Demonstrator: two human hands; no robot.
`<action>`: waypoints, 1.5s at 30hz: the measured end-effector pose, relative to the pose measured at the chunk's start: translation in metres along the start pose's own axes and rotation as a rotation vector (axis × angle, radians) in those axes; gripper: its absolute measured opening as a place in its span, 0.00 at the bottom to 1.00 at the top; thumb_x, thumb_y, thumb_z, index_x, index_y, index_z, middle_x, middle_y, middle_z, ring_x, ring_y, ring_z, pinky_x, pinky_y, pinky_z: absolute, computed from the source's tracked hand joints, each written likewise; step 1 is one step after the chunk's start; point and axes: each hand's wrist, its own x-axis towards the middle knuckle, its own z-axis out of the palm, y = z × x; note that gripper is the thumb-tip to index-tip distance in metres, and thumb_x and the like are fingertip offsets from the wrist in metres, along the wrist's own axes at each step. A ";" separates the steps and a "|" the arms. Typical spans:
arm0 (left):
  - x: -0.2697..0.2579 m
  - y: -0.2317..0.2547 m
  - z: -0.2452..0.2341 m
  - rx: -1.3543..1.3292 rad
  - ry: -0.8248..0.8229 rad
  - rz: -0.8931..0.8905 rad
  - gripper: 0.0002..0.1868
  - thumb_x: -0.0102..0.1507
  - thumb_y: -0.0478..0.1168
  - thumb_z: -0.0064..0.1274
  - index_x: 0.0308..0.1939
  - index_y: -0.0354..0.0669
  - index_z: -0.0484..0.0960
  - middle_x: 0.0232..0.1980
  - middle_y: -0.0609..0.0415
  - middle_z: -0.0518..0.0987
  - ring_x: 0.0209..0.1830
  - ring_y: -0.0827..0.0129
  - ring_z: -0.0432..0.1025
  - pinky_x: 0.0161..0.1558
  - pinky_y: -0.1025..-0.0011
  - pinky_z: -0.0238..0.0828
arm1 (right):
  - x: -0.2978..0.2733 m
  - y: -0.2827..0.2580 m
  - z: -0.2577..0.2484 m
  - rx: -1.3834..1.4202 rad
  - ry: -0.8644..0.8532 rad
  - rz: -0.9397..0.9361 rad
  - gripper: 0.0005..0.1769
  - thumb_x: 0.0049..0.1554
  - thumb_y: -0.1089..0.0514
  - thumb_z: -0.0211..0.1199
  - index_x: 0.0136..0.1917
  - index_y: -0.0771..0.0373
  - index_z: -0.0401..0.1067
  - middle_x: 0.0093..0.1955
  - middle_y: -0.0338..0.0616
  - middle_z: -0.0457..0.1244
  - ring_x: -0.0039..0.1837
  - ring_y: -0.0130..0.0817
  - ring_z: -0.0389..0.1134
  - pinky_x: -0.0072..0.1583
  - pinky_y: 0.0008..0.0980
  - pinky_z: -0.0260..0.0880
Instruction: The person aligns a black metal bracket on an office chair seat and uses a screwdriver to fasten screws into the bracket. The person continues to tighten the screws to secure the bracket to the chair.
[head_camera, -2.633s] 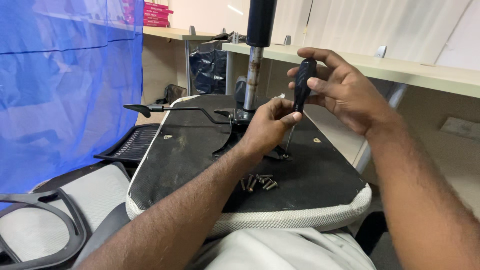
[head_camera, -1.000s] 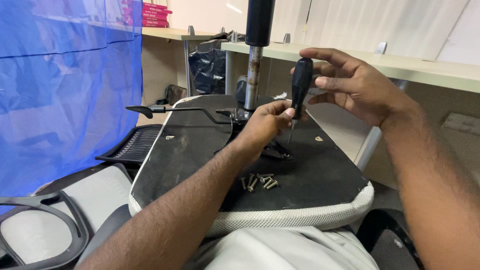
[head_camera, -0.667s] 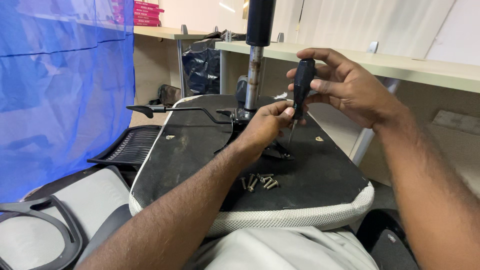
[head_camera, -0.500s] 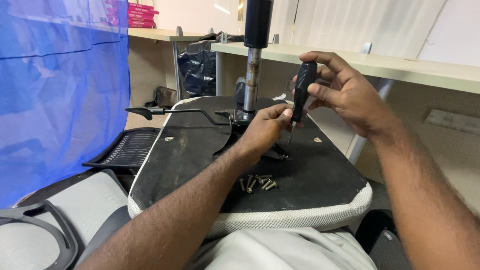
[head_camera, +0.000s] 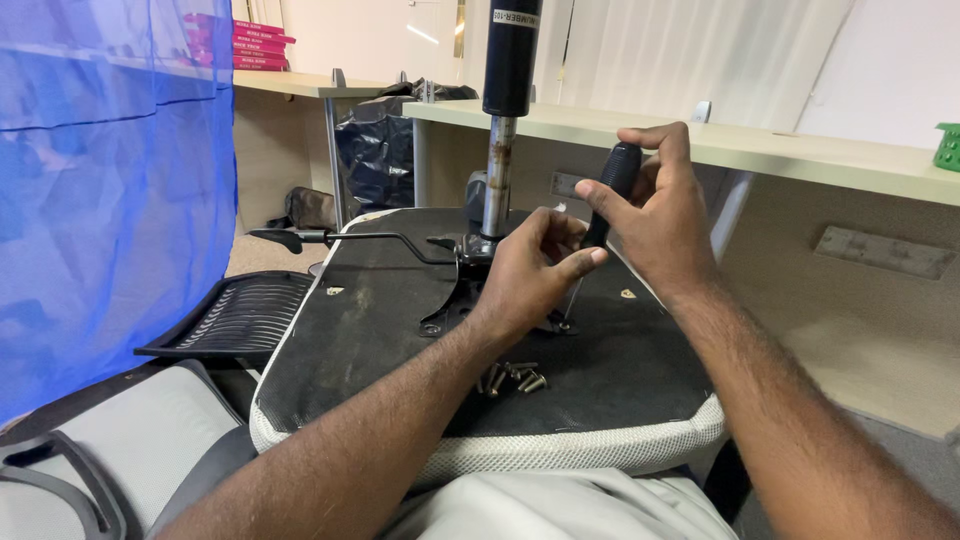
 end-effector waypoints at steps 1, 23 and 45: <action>0.000 -0.001 -0.001 0.001 0.000 0.006 0.23 0.61 0.48 0.64 0.52 0.37 0.77 0.43 0.54 0.79 0.45 0.73 0.75 0.50 0.71 0.78 | 0.000 0.000 0.002 -0.004 0.007 -0.009 0.31 0.61 0.52 0.73 0.67 0.60 0.57 0.48 0.41 0.63 0.47 0.25 0.71 0.45 0.25 0.77; 0.023 -0.011 -0.021 -0.124 -0.200 -0.116 0.19 0.66 0.44 0.55 0.58 0.38 0.79 0.50 0.51 0.84 0.54 0.67 0.78 0.59 0.65 0.74 | 0.041 -0.018 -0.038 0.395 -0.612 0.145 0.25 0.60 0.62 0.58 0.71 0.56 0.64 0.67 0.49 0.67 0.69 0.40 0.70 0.71 0.44 0.68; 0.028 0.018 -0.030 0.263 -0.165 -0.119 0.29 0.60 0.48 0.65 0.55 0.36 0.71 0.46 0.48 0.81 0.49 0.65 0.78 0.51 0.67 0.79 | 0.024 -0.030 -0.007 0.156 -0.368 0.025 0.25 0.58 0.59 0.66 0.68 0.49 0.68 0.52 0.43 0.68 0.53 0.32 0.74 0.56 0.31 0.79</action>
